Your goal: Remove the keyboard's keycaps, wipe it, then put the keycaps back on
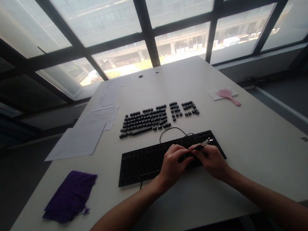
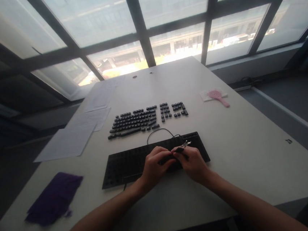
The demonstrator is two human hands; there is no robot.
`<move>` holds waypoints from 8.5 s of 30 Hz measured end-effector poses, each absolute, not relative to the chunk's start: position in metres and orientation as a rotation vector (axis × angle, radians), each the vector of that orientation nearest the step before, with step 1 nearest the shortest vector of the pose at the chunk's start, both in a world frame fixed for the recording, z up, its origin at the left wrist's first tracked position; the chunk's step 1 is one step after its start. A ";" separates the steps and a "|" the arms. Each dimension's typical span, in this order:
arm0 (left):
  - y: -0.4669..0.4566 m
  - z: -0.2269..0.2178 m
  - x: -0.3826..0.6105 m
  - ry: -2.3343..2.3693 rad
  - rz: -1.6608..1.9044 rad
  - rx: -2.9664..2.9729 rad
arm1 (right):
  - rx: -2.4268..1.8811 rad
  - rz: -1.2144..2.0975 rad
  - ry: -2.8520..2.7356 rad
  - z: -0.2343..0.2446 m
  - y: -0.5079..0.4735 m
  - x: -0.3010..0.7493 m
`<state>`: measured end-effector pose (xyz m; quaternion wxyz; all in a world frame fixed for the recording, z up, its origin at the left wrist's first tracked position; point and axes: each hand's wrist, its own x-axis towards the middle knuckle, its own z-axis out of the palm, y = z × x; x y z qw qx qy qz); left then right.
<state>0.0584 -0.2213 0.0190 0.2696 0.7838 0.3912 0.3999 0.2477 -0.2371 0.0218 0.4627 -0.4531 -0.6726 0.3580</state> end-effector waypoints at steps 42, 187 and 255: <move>-0.058 0.021 0.058 1.891 0.437 2.166 | -1.349 1.109 -1.270 0.027 -0.220 0.267; -0.226 0.016 0.091 1.031 0.914 2.302 | -1.229 0.961 -1.602 0.020 -0.243 0.279; -0.223 -0.001 0.130 0.868 0.826 2.160 | -1.356 0.677 -1.542 -0.005 -0.231 0.309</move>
